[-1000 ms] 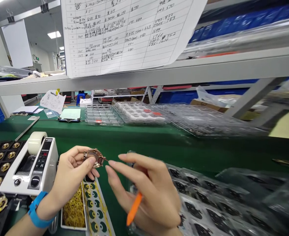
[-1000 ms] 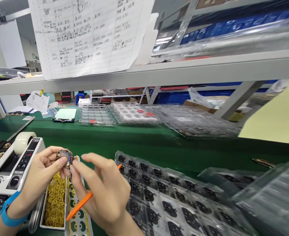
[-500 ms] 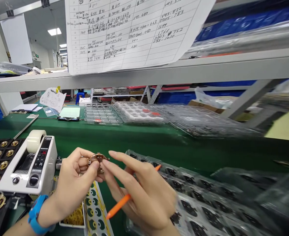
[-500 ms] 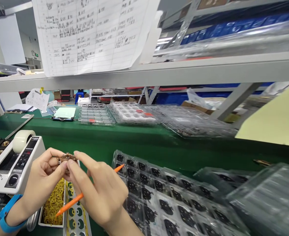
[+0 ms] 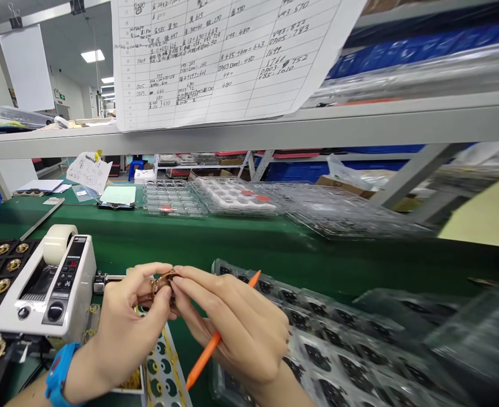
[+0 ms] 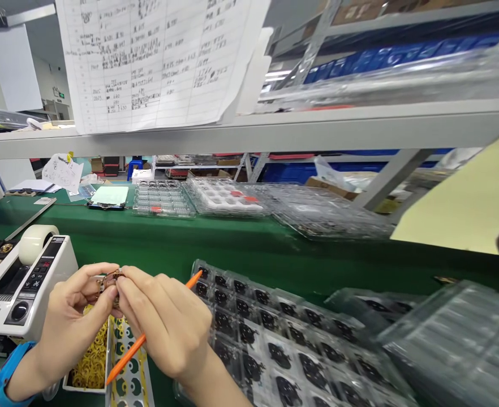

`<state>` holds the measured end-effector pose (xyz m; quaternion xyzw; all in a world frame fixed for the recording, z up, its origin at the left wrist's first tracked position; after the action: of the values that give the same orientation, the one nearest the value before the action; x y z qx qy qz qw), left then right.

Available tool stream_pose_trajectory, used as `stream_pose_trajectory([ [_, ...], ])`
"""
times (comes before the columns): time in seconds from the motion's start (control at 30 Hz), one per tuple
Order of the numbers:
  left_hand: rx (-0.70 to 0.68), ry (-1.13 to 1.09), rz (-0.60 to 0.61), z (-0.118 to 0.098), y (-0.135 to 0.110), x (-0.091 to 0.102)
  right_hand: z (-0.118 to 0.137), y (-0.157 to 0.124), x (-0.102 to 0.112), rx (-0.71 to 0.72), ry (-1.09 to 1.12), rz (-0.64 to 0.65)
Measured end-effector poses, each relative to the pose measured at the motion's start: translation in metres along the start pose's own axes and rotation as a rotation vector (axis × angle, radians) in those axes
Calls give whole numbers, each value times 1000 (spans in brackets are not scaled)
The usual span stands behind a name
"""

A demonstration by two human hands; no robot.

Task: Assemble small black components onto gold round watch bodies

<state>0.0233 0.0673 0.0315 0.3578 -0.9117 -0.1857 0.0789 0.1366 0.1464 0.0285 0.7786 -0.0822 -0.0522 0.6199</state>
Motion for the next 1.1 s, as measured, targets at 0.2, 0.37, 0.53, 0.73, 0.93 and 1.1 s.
stream_pose_trajectory([
  [0.2, -13, 15, 9, 1, 0, -1, -1, 2, 1, -13, 25, 14],
  [0.37, -57, 46, -15, 1, 0, -1, 3, 3, -1, -72, 24, 11],
  [0.53, -26, 14, -13, 1, 0, -3, 5, 2, -5, -164, 15, -40],
  [0.73, 114, -75, -16, 7, 6, -1, 1, 6, -1, -348, 146, 12],
  [0.93, 310, -244, 64, 6, 19, 3, -12, 11, 6, -730, 378, 285],
  [1.1, 344, -275, 131, 7, 18, 3, -12, 9, -1, -758, 569, 514],
])
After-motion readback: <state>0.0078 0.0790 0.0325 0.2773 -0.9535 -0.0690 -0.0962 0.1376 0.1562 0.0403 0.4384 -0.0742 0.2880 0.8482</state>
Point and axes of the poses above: each hand's wrist, its own y-axis towards the middle knuckle, its own x-axis out of the back of the hand, z = x × y, the point moved 2 cm from there along y, towards the middle knuckle, and after that the axes turned 13 degrees about -z, right-handed, at the moved point
